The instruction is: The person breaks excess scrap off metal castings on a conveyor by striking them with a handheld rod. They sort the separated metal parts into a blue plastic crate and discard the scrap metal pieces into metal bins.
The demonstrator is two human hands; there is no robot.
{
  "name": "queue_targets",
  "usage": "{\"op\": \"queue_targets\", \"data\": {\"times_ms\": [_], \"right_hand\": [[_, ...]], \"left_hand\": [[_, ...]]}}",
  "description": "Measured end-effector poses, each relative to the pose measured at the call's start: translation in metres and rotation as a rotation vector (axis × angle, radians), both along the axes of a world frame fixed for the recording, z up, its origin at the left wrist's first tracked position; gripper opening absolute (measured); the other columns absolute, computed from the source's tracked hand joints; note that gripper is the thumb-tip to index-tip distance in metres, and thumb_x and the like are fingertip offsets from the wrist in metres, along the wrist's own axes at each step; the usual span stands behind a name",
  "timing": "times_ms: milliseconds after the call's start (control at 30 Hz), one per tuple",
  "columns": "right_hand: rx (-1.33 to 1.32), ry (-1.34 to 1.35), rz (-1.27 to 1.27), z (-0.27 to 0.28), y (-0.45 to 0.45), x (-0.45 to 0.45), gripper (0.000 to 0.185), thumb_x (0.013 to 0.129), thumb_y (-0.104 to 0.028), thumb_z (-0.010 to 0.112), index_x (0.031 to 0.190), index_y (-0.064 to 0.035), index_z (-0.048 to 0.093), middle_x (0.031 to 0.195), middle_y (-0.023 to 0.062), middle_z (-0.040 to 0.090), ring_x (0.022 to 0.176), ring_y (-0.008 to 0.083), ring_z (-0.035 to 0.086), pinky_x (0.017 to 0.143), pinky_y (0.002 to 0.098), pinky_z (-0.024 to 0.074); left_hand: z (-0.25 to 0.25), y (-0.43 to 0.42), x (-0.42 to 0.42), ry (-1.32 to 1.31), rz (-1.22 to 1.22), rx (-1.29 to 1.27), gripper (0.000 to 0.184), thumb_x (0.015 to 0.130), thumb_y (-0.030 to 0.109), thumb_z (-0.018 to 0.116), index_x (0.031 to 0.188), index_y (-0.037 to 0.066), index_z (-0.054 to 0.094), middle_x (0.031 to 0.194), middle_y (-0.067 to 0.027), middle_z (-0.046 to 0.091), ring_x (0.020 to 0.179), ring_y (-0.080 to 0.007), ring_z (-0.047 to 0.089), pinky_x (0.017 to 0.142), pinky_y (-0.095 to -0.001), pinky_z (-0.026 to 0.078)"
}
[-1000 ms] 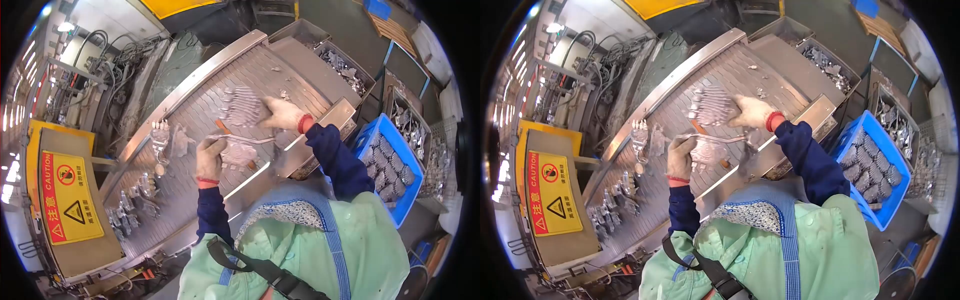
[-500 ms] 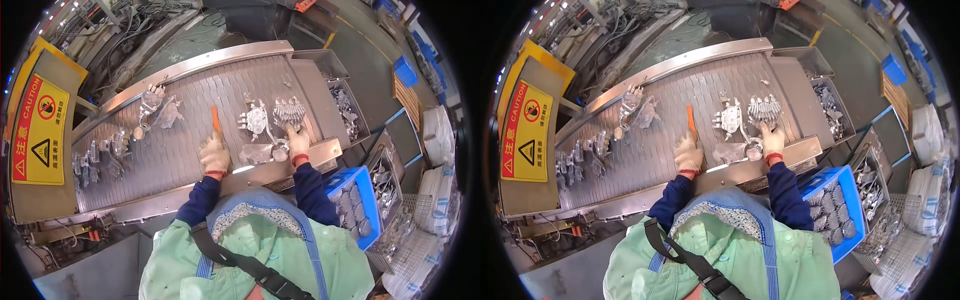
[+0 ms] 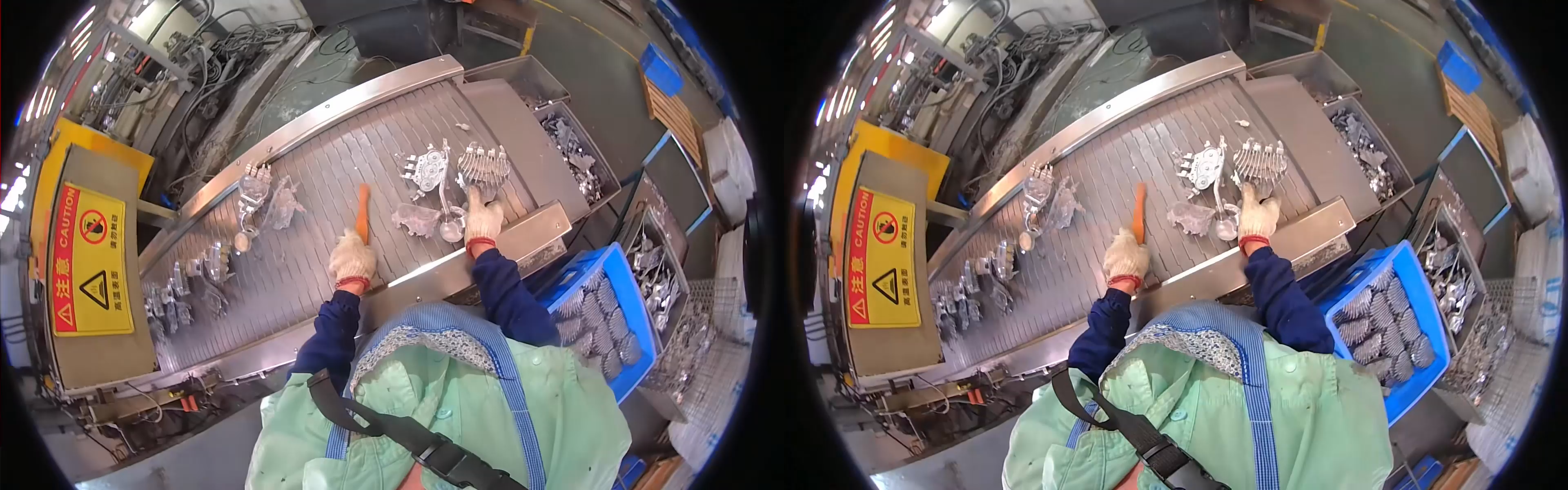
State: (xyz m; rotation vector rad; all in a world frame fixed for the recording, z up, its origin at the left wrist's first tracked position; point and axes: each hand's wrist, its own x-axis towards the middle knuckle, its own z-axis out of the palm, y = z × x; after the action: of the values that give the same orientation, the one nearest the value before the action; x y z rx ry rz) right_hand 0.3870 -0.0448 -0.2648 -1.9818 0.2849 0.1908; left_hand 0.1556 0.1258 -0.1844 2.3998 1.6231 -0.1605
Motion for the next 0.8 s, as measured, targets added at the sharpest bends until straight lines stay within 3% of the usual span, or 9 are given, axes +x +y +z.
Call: {"op": "queue_targets", "data": {"times_ms": [133, 267, 367, 467, 533, 567, 700, 733, 800], "right_hand": [[0.119, -0.087, -0.024, 0.018, 0.000, -0.012, 0.078, 0.089, -0.048, 0.089, 0.138, 0.0076, 0.066, 0.129, 0.0322, 0.075, 0.123, 0.0486, 0.072, 0.109, 0.0514, 0.0544], [0.170, -0.116, -0.052, 0.016, 0.002, -0.015, 0.079, 0.089, -0.047, 0.089, 0.143, 0.0038, 0.063, 0.131, 0.0305, 0.075, 0.126, 0.0482, 0.072, 0.110, 0.0512, 0.0544], [0.141, -0.063, -0.053, 0.021, 0.002, -0.017, 0.079, 0.093, -0.039, 0.087, 0.152, 0.0048, 0.059, 0.127, 0.0253, 0.077, 0.114, 0.0360, 0.076, 0.104, 0.0443, 0.0563], [0.072, -0.037, -0.080, 0.039, 0.001, -0.021, 0.084, 0.091, -0.045, 0.087, 0.154, 0.0035, 0.058, 0.133, 0.0276, 0.075, 0.123, 0.0399, 0.074, 0.108, 0.0468, 0.0548], [0.090, -0.048, -0.093, 0.038, 0.001, -0.024, 0.088, 0.089, -0.049, 0.087, 0.155, 0.0019, 0.057, 0.139, 0.0301, 0.073, 0.132, 0.0442, 0.069, 0.114, 0.0486, 0.0519], [0.081, -0.053, -0.093, 0.034, 0.001, -0.026, 0.088, 0.089, -0.048, 0.087, 0.155, 0.0015, 0.057, 0.135, 0.0290, 0.074, 0.127, 0.0432, 0.071, 0.111, 0.0483, 0.0538], [0.125, -0.033, -0.126, 0.006, 0.001, -0.020, 0.083, 0.090, -0.043, 0.089, 0.153, 0.0008, 0.059, 0.105, 0.0188, 0.080, 0.094, 0.0332, 0.079, 0.087, 0.0445, 0.0628], [0.112, -0.016, -0.115, 0.003, 0.000, -0.018, 0.080, 0.090, -0.042, 0.089, 0.151, 0.0010, 0.060, 0.100, 0.0169, 0.079, 0.089, 0.0311, 0.078, 0.084, 0.0435, 0.0632], [0.233, 0.032, -0.107, 0.032, -0.002, -0.021, 0.072, 0.089, -0.044, 0.089, 0.140, 0.0024, 0.065, 0.104, 0.0196, 0.080, 0.094, 0.0332, 0.079, 0.088, 0.0451, 0.0626]], "left_hand": [[-0.009, 0.023, -0.017, -0.181, 0.013, -0.169, 0.037, 0.087, 0.029, 0.071, 0.115, 0.004, 0.076, 0.109, -0.0278, 0.079, 0.110, -0.0469, 0.077, 0.093, -0.0546, 0.060], [0.014, 0.001, -0.020, -0.365, -0.209, -0.199, 0.044, 0.094, 0.030, 0.066, 0.124, -0.001, 0.076, 0.107, -0.0297, 0.079, 0.106, -0.0468, 0.077, 0.093, -0.0533, 0.058], [0.060, -0.044, -0.010, -0.609, -0.303, -0.179, 0.045, 0.101, 0.033, 0.063, 0.132, 0.002, 0.075, 0.114, -0.0310, 0.078, 0.113, -0.0490, 0.075, 0.096, -0.0568, 0.057], [0.090, -0.090, -0.003, -0.864, -0.162, 0.042, 0.045, 0.104, 0.034, 0.060, 0.134, 0.001, 0.071, 0.119, -0.0328, 0.076, 0.114, -0.0510, 0.073, 0.098, -0.0580, 0.057], [0.036, -0.062, -0.010, -0.332, -0.482, -0.271, 0.045, 0.105, 0.035, 0.061, 0.135, 0.002, 0.069, 0.117, -0.0331, 0.076, 0.113, -0.0520, 0.073, 0.097, -0.0599, 0.057], [0.036, -0.056, -0.011, -0.057, -0.620, -0.418, 0.045, 0.105, 0.035, 0.061, 0.136, 0.003, 0.067, 0.116, -0.0332, 0.076, 0.112, -0.0525, 0.072, 0.096, -0.0608, 0.056], [0.059, -0.058, -0.016, -0.148, -0.531, -0.272, 0.045, 0.106, 0.037, 0.061, 0.139, 0.007, 0.065, 0.107, -0.0328, 0.077, 0.105, -0.0533, 0.074, 0.092, -0.0639, 0.057], [0.093, -0.074, -0.008, -0.311, -0.357, -0.184, 0.039, 0.106, 0.034, 0.063, 0.127, 0.001, 0.067, 0.094, -0.0315, 0.075, 0.093, -0.0569, 0.073, 0.080, -0.0626, 0.057], [0.093, -0.083, -0.005, -0.641, -0.269, -0.117, 0.040, 0.108, 0.033, 0.063, 0.130, 0.001, 0.066, 0.087, -0.0277, 0.075, 0.084, -0.0505, 0.076, 0.075, -0.0588, 0.057]]}}
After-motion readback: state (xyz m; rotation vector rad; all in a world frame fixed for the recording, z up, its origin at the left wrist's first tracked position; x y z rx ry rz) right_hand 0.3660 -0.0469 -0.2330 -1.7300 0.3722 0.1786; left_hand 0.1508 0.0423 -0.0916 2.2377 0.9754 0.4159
